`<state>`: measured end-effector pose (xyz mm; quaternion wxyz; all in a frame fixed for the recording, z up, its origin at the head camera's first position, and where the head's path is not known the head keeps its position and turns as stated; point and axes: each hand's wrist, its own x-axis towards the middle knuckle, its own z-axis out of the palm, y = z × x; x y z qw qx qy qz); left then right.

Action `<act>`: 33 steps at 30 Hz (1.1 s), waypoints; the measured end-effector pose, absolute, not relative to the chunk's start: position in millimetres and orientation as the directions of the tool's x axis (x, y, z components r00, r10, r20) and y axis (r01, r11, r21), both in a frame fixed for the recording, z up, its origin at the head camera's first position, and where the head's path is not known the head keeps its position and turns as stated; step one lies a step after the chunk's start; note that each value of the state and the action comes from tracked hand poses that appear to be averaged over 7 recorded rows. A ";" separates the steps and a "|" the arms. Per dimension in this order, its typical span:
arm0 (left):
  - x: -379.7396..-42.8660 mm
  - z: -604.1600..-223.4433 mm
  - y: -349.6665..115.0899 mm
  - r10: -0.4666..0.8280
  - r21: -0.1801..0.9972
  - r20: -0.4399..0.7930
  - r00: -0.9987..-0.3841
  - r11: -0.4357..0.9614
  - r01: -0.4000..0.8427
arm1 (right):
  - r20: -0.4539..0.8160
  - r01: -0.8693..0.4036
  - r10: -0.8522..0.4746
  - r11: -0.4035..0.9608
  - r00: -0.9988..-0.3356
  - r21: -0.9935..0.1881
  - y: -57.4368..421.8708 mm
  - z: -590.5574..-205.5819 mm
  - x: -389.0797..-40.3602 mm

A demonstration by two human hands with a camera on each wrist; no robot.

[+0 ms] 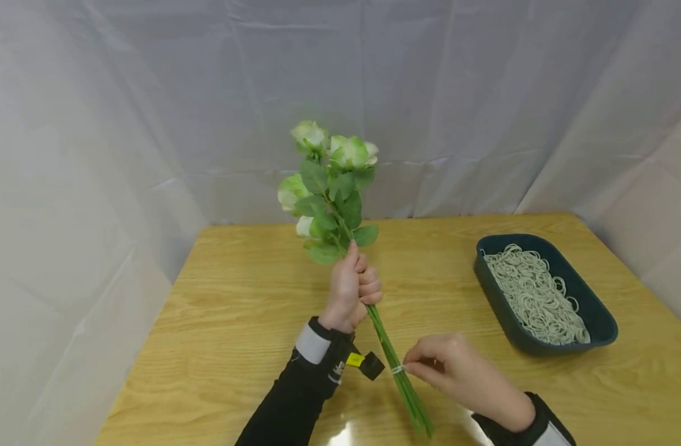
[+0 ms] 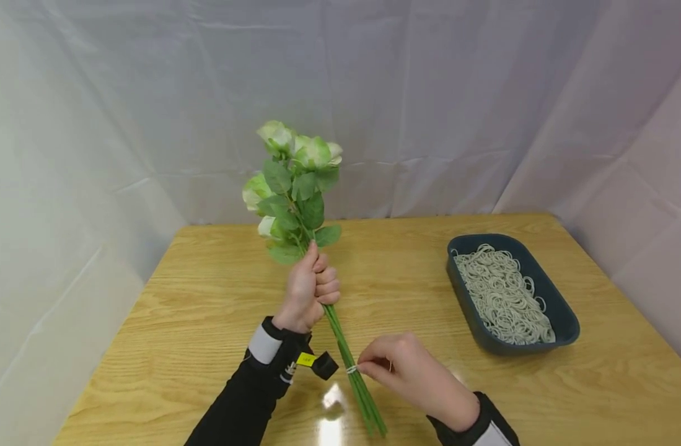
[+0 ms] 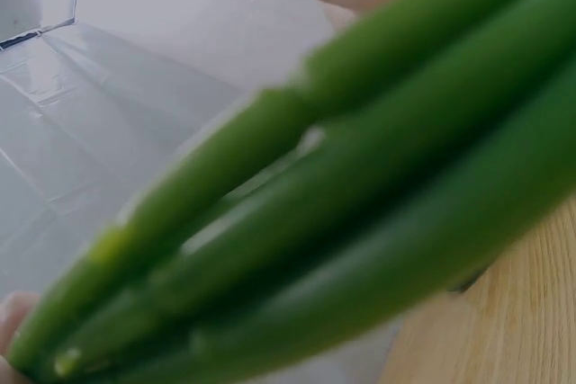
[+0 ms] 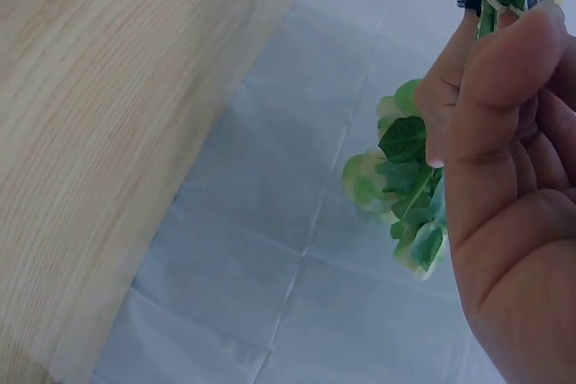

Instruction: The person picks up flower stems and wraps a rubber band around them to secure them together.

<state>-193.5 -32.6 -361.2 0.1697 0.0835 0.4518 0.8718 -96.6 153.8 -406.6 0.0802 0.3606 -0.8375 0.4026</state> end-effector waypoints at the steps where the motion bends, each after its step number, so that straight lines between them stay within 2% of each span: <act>1: -193.6 -361.0 -33.2 0.377 0.816 -0.008 -0.926 -0.533 -0.224 | 0.418 -0.659 -0.533 0.423 -0.736 -0.622 151.9 -406.0 -95.6; 8: -191.6 -360.0 -34.0 0.407 0.814 -0.011 -0.913 -0.526 -0.244 | 0.430 -0.636 -0.485 0.431 -0.761 -0.640 145.0 -408.1 -92.8; 15: -187.6 -358.2 -30.5 0.437 0.803 -0.044 -0.899 -0.520 -0.292 | 0.274 -0.408 -0.359 0.384 -0.892 -0.828 148.9 -397.9 -93.3; 19: -183.3 -356.3 -26.9 0.461 0.818 -0.046 -0.886 -0.492 -0.298 | 0.189 -0.297 -0.329 0.318 -0.925 -0.900 146.4 -394.1 -97.9; 25: -178.8 -356.6 -21.4 0.502 0.821 -0.043 -0.864 -0.474 -0.317 | 0.054 -0.106 -0.352 0.130 -0.934 -0.986 139.1 -395.3 -105.4; 29: -178.0 -357.8 -19.3 0.520 0.815 -0.040 -0.853 -0.477 -0.329 | -0.039 0.021 -0.423 0.049 -0.905 -0.999 137.2 -396.3 -108.9; 33: -177.4 -358.9 -17.8 0.539 0.811 -0.036 -0.841 -0.476 -0.340 | -0.041 0.060 -0.489 -0.023 -0.871 -0.998 136.0 -398.8 -111.8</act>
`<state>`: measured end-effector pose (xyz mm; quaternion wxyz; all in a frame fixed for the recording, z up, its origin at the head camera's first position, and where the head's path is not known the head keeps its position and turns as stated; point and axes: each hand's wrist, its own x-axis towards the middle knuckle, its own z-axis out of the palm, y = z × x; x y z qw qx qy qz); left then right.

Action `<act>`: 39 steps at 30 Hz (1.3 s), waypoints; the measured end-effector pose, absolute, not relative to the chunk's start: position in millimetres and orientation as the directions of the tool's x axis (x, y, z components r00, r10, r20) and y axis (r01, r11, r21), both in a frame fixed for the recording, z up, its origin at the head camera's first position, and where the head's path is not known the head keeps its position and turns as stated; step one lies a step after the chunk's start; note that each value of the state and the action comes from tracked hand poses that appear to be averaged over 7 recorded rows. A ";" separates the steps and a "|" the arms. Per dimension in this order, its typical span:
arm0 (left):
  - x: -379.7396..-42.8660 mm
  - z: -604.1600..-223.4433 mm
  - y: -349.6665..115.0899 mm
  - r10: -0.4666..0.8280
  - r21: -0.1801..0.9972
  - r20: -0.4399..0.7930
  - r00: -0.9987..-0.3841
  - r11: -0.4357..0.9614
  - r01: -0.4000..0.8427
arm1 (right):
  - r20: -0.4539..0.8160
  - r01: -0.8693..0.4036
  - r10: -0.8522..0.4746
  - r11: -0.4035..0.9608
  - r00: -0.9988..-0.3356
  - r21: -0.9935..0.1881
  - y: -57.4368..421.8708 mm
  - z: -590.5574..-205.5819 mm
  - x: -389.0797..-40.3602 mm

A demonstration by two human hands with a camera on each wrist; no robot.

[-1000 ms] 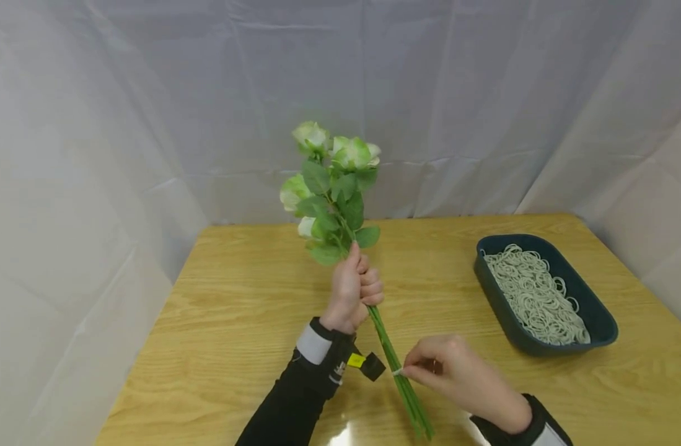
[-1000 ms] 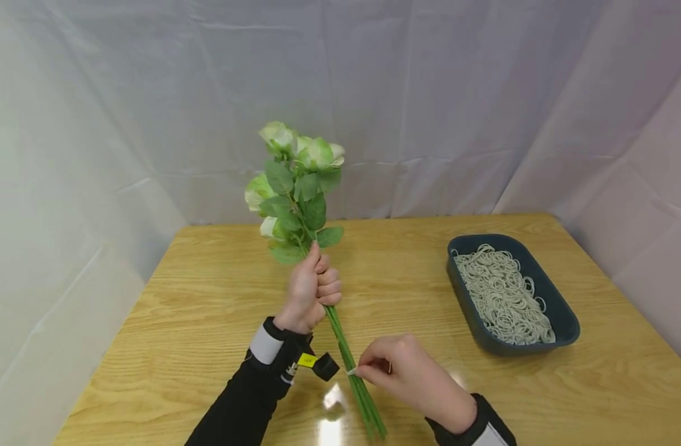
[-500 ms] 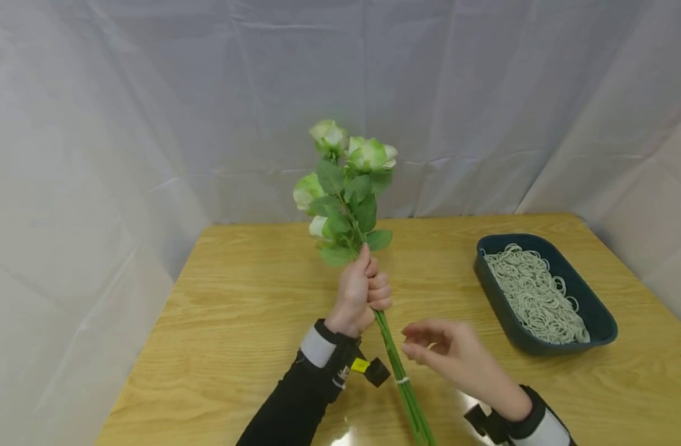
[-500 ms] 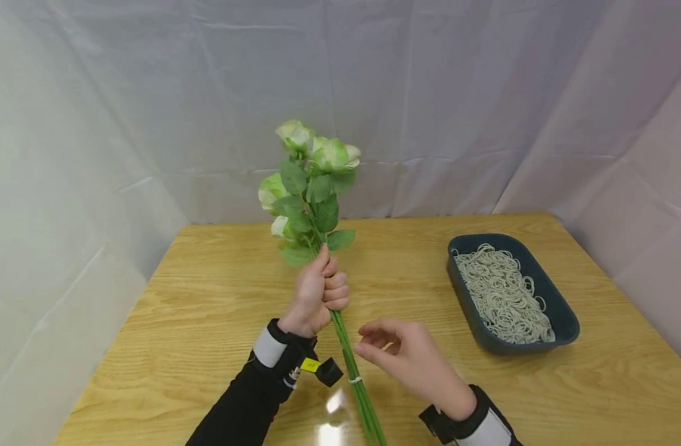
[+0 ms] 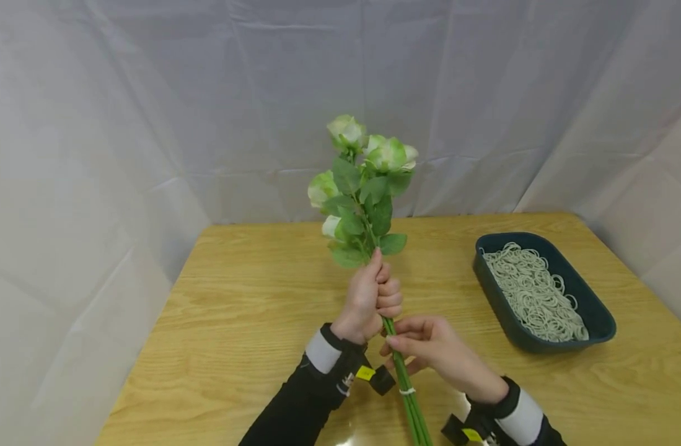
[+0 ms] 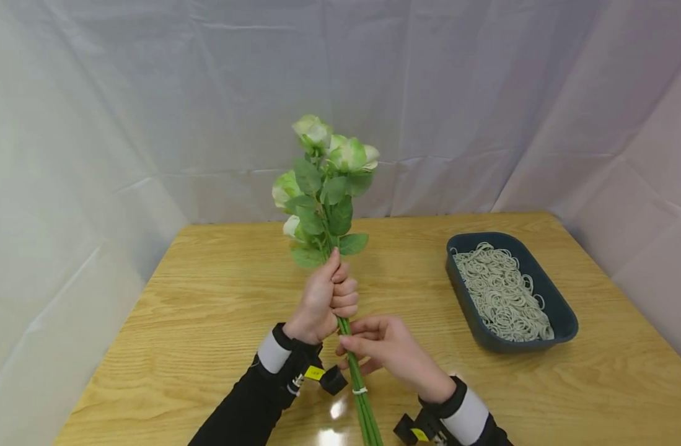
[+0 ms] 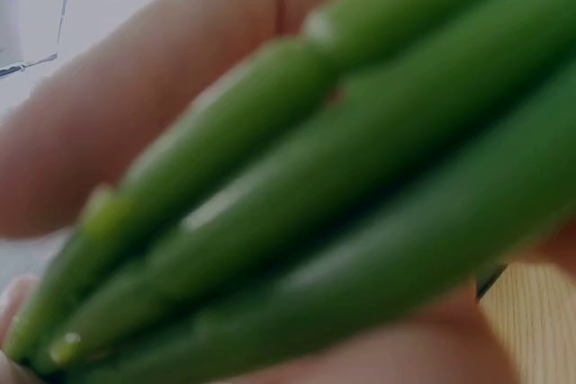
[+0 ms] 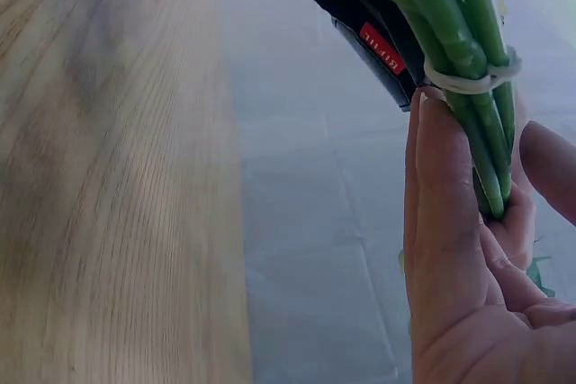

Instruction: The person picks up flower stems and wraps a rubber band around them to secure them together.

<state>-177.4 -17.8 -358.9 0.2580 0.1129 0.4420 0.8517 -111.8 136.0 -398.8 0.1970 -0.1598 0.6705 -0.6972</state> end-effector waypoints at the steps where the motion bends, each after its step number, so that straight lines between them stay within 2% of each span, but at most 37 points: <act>1: -177.2 -358.9 -17.6 0.545 0.810 -0.036 -0.838 -0.476 -0.344 | -0.034 0.061 -0.496 -0.039 -0.868 -0.997 135.7 -399.4 -112.5; 8: -176.4 -358.5 -18.3 0.589 0.777 -0.030 -0.807 -0.494 -0.390 | 0.013 0.040 -0.511 -0.093 -0.859 -0.995 135.6 -401.2 -113.0; 14: -178.0 -358.5 -21.0 0.655 0.717 -0.030 -0.755 -0.512 -0.472 | 0.079 0.002 -0.508 -0.158 -0.858 -0.987 134.0 -400.6 -110.0; 23: -180.3 -355.3 -27.0 0.732 0.709 0.023 -0.680 -0.491 -0.505 | 0.150 -0.060 -0.476 -0.199 -0.867 -0.978 132.2 -398.5 -105.6; 34: -180.0 -352.6 -27.9 0.726 0.734 -0.026 -0.688 -0.454 -0.506 | 0.134 -0.051 -0.460 -0.188 -0.877 -0.981 134.7 -394.6 -103.1; 39: -179.6 -355.2 -27.8 0.701 0.793 -0.031 -0.713 -0.417 -0.444 | 0.110 -0.034 -0.447 -0.175 -0.888 -0.984 134.7 -393.7 -101.2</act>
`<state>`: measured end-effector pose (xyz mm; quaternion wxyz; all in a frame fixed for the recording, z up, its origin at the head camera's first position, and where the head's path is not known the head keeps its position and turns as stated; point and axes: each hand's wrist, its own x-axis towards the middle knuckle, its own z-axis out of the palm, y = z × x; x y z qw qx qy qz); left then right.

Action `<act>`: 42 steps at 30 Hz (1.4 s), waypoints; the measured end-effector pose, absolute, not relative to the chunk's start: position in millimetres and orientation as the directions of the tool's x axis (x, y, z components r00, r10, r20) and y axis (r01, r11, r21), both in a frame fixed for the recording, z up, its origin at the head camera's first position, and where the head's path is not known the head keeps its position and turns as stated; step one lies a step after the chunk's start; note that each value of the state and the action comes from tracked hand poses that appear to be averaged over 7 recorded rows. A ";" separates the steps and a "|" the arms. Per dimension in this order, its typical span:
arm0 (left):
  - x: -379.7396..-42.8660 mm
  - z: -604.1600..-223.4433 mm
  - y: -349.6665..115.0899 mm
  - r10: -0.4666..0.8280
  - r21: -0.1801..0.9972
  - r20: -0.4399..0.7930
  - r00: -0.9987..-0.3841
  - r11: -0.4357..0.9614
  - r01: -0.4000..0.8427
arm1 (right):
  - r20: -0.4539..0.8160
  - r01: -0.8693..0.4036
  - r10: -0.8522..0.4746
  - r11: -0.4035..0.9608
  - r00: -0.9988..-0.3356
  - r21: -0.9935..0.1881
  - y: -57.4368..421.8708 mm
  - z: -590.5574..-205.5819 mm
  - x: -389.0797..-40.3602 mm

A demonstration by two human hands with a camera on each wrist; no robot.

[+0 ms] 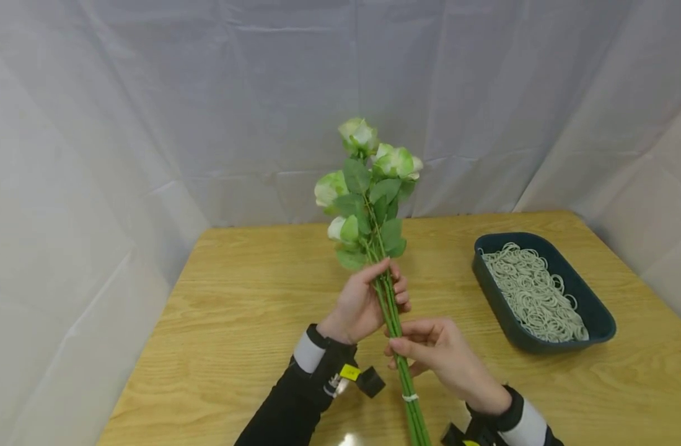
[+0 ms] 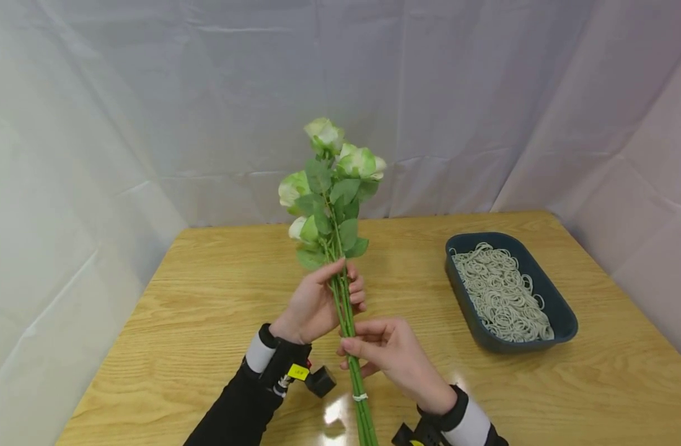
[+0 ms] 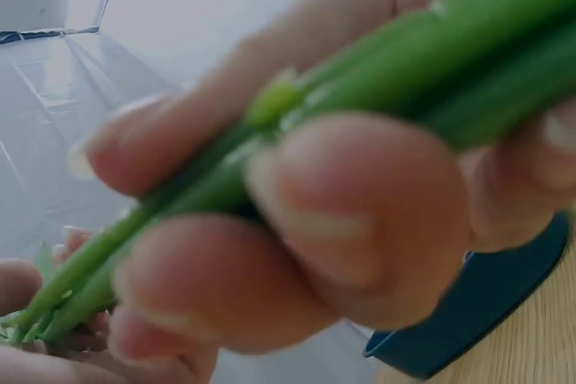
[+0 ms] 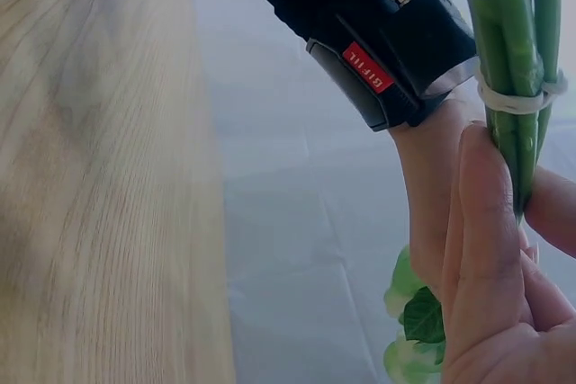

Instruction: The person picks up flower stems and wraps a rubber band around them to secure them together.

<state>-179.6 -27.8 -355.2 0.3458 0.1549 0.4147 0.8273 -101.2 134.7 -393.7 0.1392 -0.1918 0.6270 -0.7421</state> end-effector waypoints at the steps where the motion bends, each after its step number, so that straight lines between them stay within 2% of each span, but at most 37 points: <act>1: -179.5 -356.0 -28.3 0.695 0.811 -0.025 -0.719 -0.406 -0.421 | 0.104 -0.033 -0.442 -0.165 -0.891 -0.986 134.4 -393.7 -100.8; 10: -178.7 -365.6 -39.5 0.633 0.922 -0.021 -0.774 -0.287 -0.260 | 0.112 -0.045 -0.424 -0.166 -0.899 -0.985 129.9 -401.7 -97.9; 17: -177.7 -377.1 -60.4 0.651 0.971 -0.017 -0.758 -0.169 -0.167 | 0.083 -0.019 -0.403 -0.159 -0.912 -0.987 127.5 -406.2 -96.1; 22: -174.7 -386.0 -86.2 0.615 0.992 -0.035 -0.787 -0.076 -0.104 | 0.075 -0.008 -0.387 -0.174 -0.919 -0.985 127.4 -408.8 -95.8; 33: -174.6 -393.7 -133.9 0.439 0.998 -0.057 -0.897 0.020 -0.053 | -0.017 0.066 -0.335 -0.136 -0.942 -0.989 126.7 -420.4 -97.3; 42: -175.7 -390.3 -145.8 0.356 0.998 -0.067 -0.932 0.013 -0.066 | -0.104 0.131 -0.294 -0.071 -0.950 -0.989 120.0 -438.4 -105.0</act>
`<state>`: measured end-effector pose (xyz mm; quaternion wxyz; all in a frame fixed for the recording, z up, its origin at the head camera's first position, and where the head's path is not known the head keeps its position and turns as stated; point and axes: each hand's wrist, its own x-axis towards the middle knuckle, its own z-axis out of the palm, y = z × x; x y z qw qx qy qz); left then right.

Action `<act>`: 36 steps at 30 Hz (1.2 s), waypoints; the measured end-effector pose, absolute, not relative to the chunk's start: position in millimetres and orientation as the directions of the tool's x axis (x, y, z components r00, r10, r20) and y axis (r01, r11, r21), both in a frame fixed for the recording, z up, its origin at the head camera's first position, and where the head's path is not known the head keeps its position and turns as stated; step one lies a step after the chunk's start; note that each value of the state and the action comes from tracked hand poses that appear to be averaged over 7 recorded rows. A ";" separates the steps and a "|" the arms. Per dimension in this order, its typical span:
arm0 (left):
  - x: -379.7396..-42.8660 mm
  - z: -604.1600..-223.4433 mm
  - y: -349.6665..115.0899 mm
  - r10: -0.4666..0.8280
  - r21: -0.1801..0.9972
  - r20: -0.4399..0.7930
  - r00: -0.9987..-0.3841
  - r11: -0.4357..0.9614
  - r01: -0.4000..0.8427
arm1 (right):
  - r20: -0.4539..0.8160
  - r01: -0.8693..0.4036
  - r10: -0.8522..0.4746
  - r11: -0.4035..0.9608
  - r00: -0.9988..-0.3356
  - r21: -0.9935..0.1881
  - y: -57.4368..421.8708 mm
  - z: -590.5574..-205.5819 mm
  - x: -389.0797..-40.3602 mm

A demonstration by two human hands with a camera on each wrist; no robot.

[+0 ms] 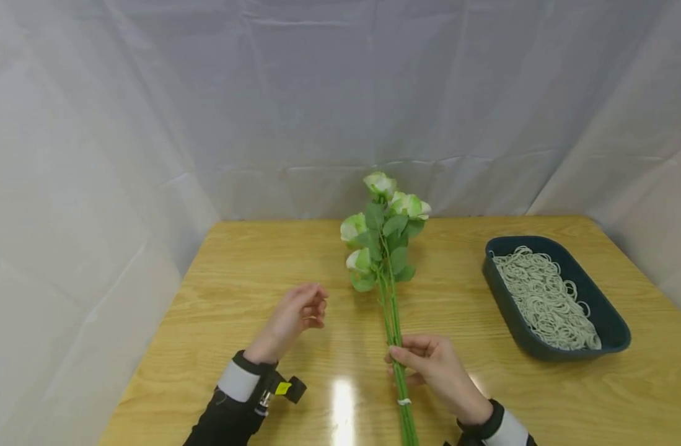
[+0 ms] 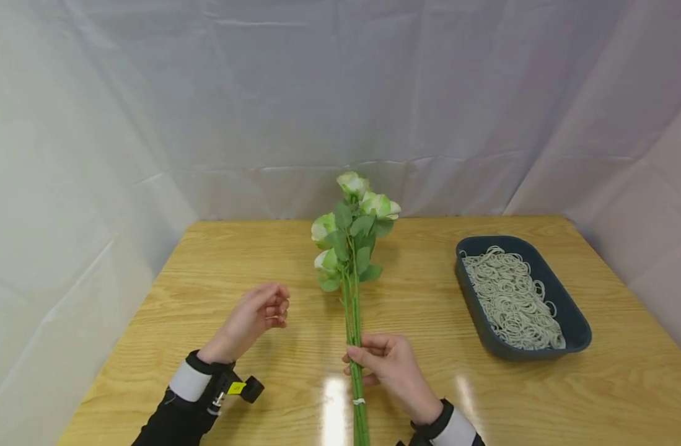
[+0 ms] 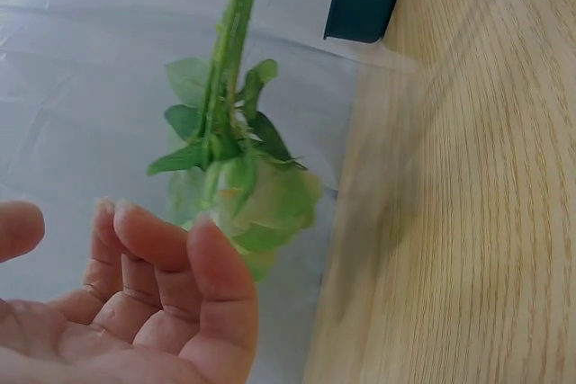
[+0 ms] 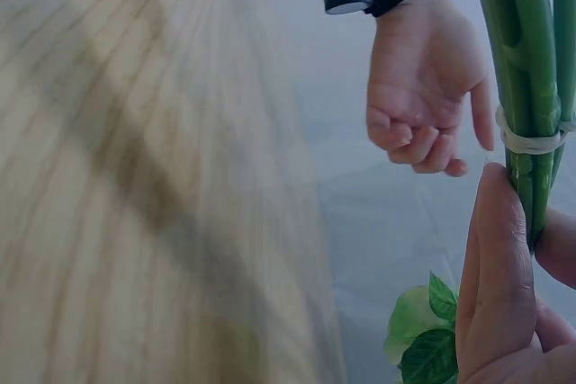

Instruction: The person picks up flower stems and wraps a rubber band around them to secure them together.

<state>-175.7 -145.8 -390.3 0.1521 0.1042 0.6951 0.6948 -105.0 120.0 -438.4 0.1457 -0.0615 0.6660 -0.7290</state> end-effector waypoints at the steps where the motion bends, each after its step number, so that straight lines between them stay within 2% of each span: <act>1: -175.7 -389.9 -146.2 0.352 0.998 -0.067 -0.934 0.012 -0.067 | -0.115 0.141 -0.292 -0.067 -0.949 -0.988 119.4 -439.9 -105.5; 16: -175.3 -378.5 -149.1 0.305 0.999 -0.040 -0.952 0.007 -0.039 | -0.231 0.259 -0.279 -0.067 -0.932 -0.964 118.6 -456.5 -110.1; 24: -174.9 -375.3 -149.1 0.279 0.999 -0.041 -0.959 0.030 -0.034 | -0.330 0.318 -0.332 0.094 -0.883 -0.944 119.6 -456.4 -109.4; 28: -174.2 -374.5 -149.6 0.277 0.999 -0.039 -0.960 0.039 -0.029 | -0.347 0.301 -0.315 0.188 -0.883 -0.935 121.0 -454.1 -110.0; 36: -172.5 -374.8 -150.7 0.271 0.998 -0.036 -0.962 0.049 -0.024 | -0.353 0.281 -0.297 0.260 -0.887 -0.924 124.4 -449.0 -111.4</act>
